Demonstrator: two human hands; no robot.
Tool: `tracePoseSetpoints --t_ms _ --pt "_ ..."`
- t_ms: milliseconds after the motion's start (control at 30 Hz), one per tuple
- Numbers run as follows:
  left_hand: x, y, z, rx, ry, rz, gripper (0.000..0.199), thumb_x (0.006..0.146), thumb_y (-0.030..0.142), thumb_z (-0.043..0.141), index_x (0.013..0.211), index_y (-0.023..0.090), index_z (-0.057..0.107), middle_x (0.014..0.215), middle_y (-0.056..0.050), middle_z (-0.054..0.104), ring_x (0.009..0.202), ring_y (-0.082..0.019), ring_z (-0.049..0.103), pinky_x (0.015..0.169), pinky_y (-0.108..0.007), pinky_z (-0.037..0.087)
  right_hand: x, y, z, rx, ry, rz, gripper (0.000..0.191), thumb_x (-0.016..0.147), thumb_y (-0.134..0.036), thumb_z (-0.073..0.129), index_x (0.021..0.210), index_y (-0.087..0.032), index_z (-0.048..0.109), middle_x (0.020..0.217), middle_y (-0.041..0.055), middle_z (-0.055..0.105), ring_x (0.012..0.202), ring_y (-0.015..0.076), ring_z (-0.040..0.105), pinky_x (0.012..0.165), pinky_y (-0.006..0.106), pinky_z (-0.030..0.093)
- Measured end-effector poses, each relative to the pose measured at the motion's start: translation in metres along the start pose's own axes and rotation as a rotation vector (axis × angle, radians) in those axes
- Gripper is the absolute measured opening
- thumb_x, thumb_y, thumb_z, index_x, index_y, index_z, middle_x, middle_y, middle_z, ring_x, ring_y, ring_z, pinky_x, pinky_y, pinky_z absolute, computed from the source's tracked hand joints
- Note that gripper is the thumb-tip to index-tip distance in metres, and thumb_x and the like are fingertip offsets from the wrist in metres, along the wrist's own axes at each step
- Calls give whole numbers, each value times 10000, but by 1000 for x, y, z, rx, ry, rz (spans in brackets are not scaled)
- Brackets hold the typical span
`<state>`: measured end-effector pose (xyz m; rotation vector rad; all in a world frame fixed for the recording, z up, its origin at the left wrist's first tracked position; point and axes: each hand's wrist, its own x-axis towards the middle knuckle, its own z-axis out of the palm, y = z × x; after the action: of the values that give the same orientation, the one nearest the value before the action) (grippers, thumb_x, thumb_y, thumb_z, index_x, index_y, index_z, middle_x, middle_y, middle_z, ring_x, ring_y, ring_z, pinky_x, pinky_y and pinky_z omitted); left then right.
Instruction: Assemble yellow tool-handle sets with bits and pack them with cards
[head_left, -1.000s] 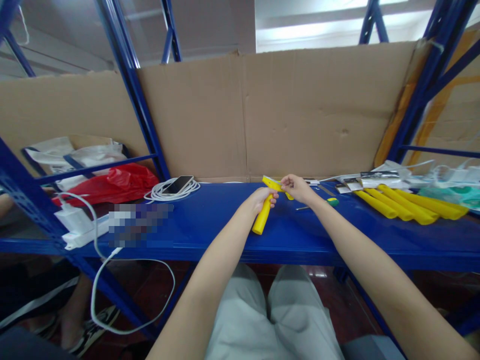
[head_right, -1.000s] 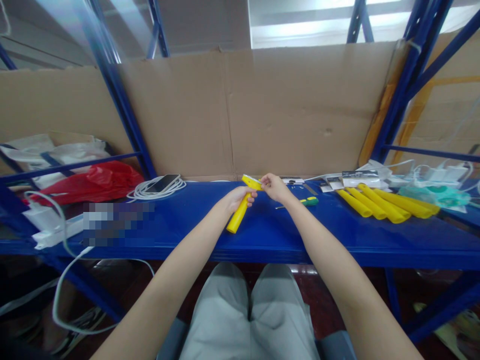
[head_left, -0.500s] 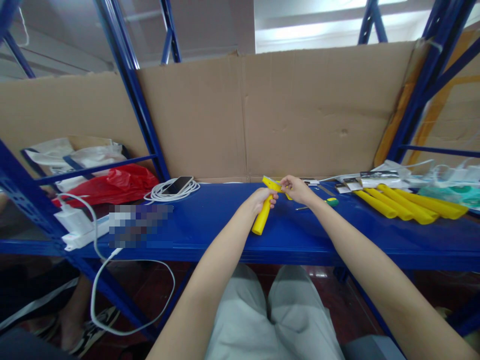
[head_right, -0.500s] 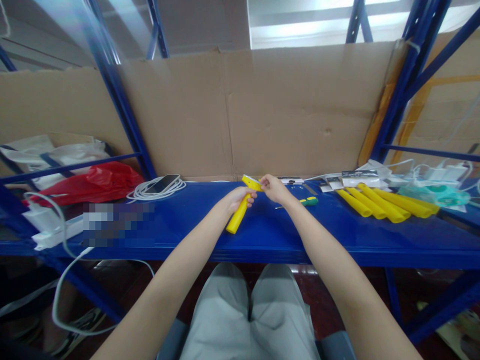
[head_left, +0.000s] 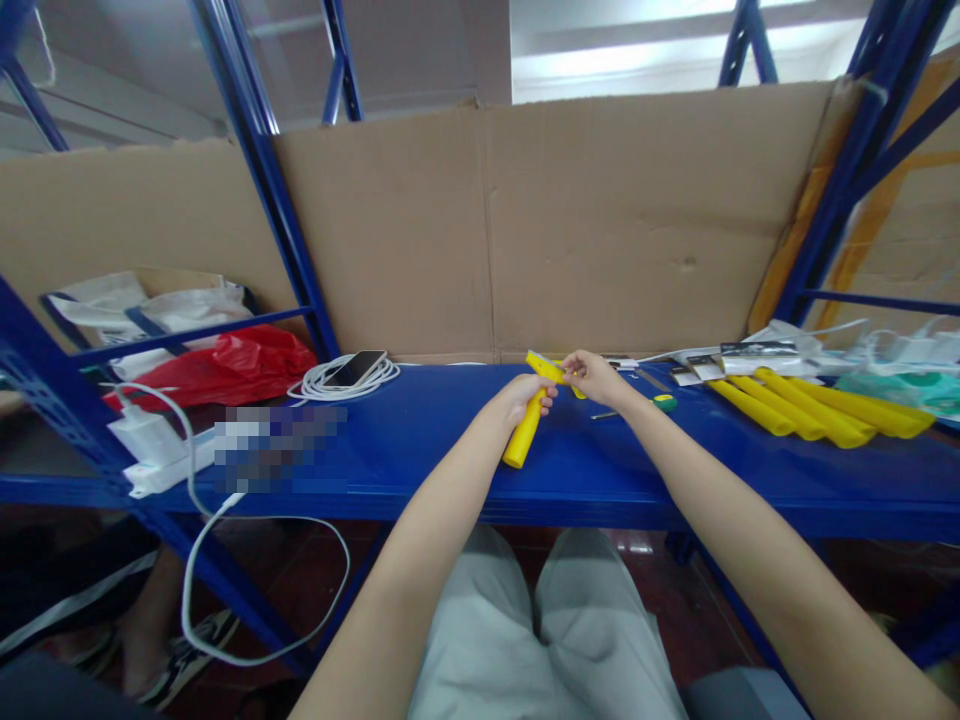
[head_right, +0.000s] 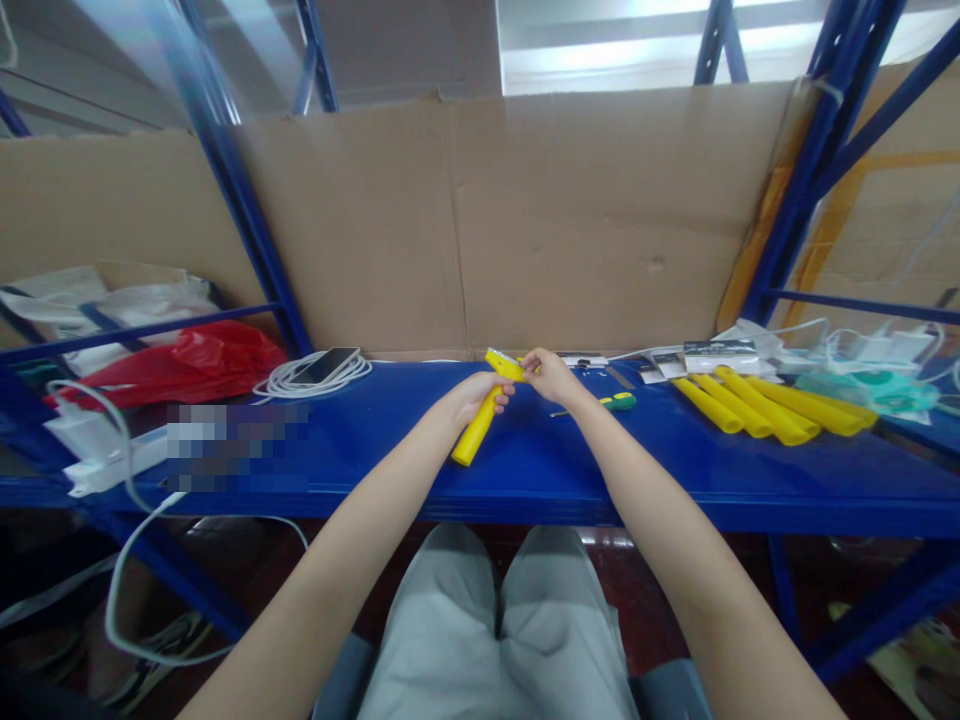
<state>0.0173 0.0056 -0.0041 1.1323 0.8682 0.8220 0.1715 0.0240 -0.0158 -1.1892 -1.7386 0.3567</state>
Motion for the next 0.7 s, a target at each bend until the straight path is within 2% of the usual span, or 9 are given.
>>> tracePoseSetpoints --t_ms 167,300,467,600,700 --pt "0 1 -1 1 7 0 175 815 40 411 913 160 492 506 81 373 338 -43 322 367 -146 272 2 3 0 26 54 87 164 630 -114 667 736 -182 561 725 -18 599 599 98 505 599 237 453" --pt "-3 4 -2 -29 -48 15 167 828 44 403 915 158 489 514 76 387 338 -37 314 356 -133 251 1 -3 1 92 73 212 156 661 -110 653 755 -183 553 729 -21 586 624 99 518 626 230 447" --pt "-5 6 -3 -63 -70 28 164 811 29 396 875 157 476 511 72 392 332 -37 313 338 -130 239 0 -7 5 137 57 242 94 726 -127 607 757 -186 541 776 -4 609 714 111 564 722 243 467" --pt "-2 6 -6 -89 -40 33 142 811 36 396 842 160 456 513 69 410 333 -36 316 339 -133 249 0 -6 0 39 72 221 81 786 -208 590 854 -164 582 918 66 659 822 143 607 791 284 487" --pt "0 5 -9 -116 69 30 144 809 29 391 814 165 438 499 72 396 334 -39 321 347 -138 252 0 -5 -16 -194 67 209 183 821 -213 545 972 -147 624 1033 119 669 943 186 622 850 327 484"
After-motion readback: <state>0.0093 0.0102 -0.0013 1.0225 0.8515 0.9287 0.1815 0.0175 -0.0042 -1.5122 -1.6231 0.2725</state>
